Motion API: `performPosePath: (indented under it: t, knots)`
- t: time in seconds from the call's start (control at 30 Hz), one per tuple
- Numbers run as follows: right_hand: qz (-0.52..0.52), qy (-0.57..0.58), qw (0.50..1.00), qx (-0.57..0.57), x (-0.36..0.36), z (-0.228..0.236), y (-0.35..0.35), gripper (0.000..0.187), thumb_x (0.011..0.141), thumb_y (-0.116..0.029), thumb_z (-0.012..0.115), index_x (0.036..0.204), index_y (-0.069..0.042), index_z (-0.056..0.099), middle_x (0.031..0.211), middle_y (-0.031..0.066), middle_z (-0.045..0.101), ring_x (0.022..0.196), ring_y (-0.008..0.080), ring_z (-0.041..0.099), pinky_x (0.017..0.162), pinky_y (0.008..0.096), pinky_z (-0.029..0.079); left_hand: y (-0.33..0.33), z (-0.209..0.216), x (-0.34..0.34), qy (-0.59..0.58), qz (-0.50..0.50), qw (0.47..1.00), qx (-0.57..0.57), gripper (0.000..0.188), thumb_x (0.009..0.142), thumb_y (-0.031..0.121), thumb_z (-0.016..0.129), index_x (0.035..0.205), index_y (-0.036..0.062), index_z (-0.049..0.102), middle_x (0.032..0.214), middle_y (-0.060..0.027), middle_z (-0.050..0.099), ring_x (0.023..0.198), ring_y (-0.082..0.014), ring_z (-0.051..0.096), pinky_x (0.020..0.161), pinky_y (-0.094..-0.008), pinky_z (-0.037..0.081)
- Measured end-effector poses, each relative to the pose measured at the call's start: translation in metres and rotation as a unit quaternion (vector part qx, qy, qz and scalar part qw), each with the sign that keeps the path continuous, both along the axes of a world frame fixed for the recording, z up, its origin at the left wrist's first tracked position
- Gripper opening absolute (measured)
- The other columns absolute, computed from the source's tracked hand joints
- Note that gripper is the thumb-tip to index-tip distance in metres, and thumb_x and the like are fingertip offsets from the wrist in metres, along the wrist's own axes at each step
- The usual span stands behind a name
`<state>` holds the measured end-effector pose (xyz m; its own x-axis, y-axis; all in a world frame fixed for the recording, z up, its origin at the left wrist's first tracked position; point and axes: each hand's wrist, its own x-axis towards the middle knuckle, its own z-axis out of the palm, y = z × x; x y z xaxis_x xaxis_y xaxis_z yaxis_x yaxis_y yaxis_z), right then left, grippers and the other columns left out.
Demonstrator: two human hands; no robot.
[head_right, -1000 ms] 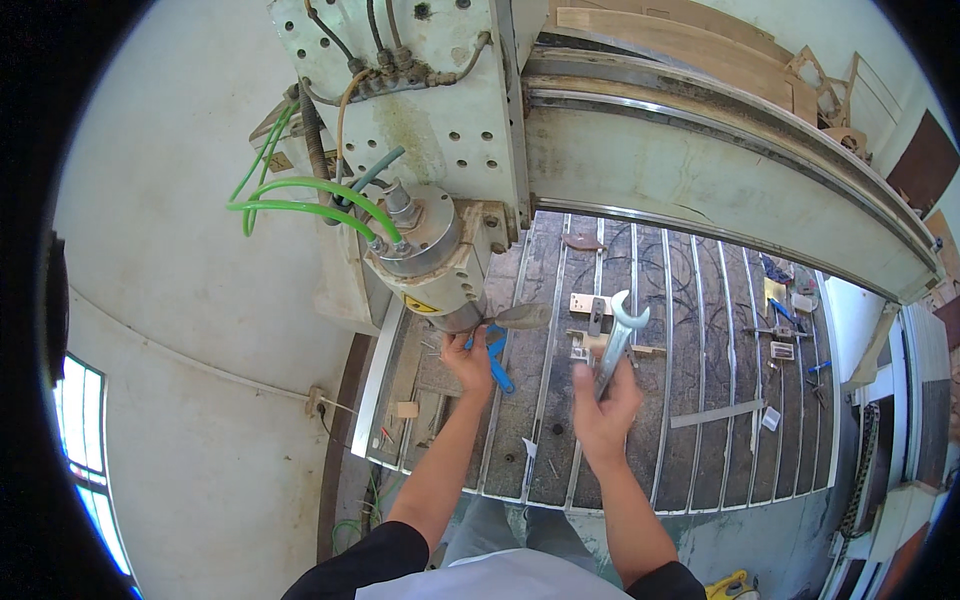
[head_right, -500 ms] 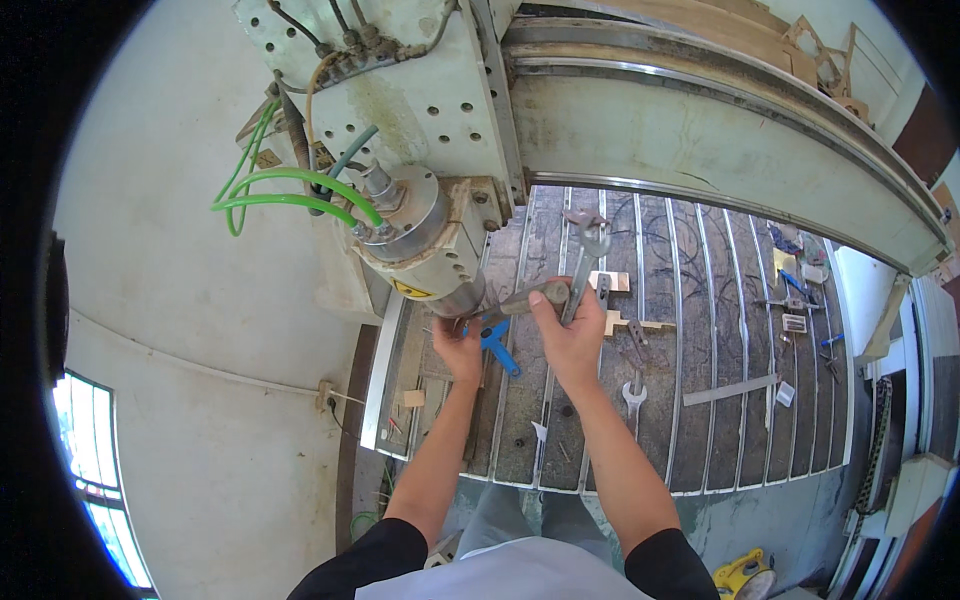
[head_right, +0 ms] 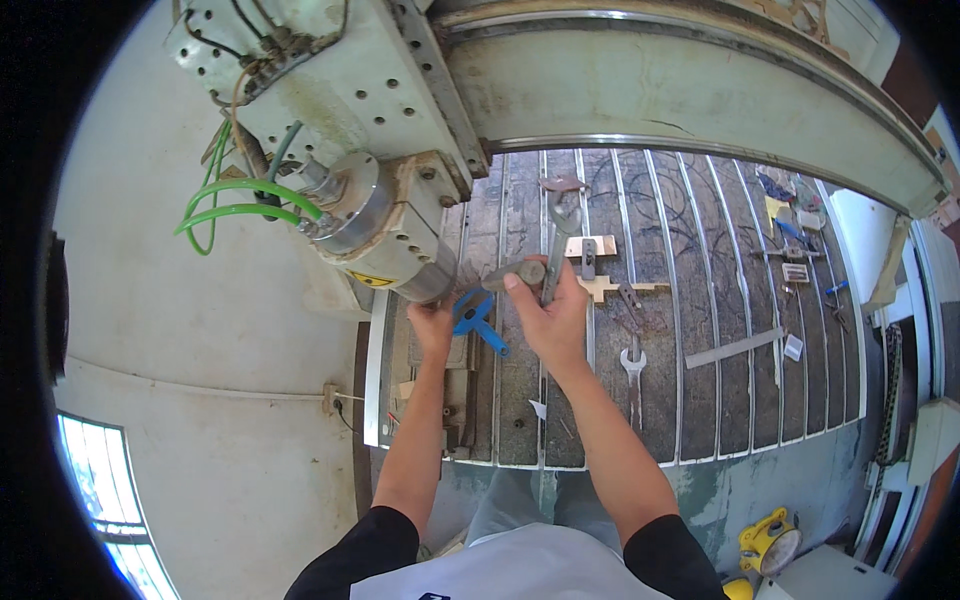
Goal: Replacing the tool head or component on a CNC-style machine spindle.
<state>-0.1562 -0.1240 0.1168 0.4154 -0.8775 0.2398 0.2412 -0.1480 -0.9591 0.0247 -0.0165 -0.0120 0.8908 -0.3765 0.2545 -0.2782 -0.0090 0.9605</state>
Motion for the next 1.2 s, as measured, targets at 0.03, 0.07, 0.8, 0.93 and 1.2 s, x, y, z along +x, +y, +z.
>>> performPosePath:
  t: [0.03,0.07,0.8,0.93,1.2]
  knots:
    - [0.020,-0.012,1.000,0.006,-0.001,0.001,-0.002,0.026,0.083,-0.011,0.070,0.100,0.002,0.056,0.080,-0.0008,0.059,0.068,0.0038,0.049,0.060,0.0198,0.041,-0.003,0.008,-0.004,0.002,-0.006,1.000,0.003,0.026,0.073,-0.002,0.073,0.096,-0.0075,0.062,0.095,-0.0128,0.067,0.089,-0.0178,0.063,0.080,-0.0296,0.047]
    - [0.041,-0.024,0.999,0.012,0.000,0.000,-0.004,0.026,0.083,-0.011,0.070,0.101,0.002,0.056,0.080,-0.0007,0.059,0.068,0.0038,0.048,0.060,0.0196,0.040,-0.006,0.015,-0.008,-0.018,0.005,1.000,0.019,0.024,0.073,-0.002,0.073,0.094,-0.0069,0.063,0.094,-0.0122,0.068,0.088,-0.0176,0.063,0.080,-0.0298,0.047]
    - [0.043,-0.084,0.994,-0.054,0.013,-0.018,-0.018,0.023,0.081,-0.013,0.070,0.091,0.003,0.058,0.064,0.0016,0.057,0.054,0.0035,0.045,0.048,0.0214,0.037,0.004,0.003,-0.005,0.019,-0.003,1.000,-0.013,0.027,0.077,-0.002,0.071,0.102,-0.0053,0.062,0.101,-0.0111,0.066,0.091,-0.0156,0.060,0.081,-0.0290,0.047]
    - [0.049,-0.065,0.994,-0.068,0.017,-0.020,-0.018,0.023,0.081,-0.013,0.070,0.091,0.003,0.057,0.063,0.0013,0.057,0.054,0.0034,0.045,0.048,0.0213,0.038,0.001,0.005,-0.013,0.027,-0.011,0.998,-0.056,0.028,0.078,-0.002,0.070,0.104,-0.0064,0.061,0.101,-0.0121,0.065,0.090,-0.0155,0.060,0.082,-0.0283,0.047]
    - [0.053,-0.065,0.992,-0.089,0.022,-0.016,-0.018,0.026,0.079,-0.013,0.072,0.093,0.003,0.057,0.063,0.0029,0.057,0.053,0.0036,0.046,0.047,0.0222,0.038,-0.018,0.001,-0.045,-0.184,0.087,0.977,-0.056,0.020,0.077,-0.007,0.069,0.097,-0.0063,0.065,0.102,-0.0114,0.058,0.093,-0.0200,0.057,0.083,-0.0304,0.046]
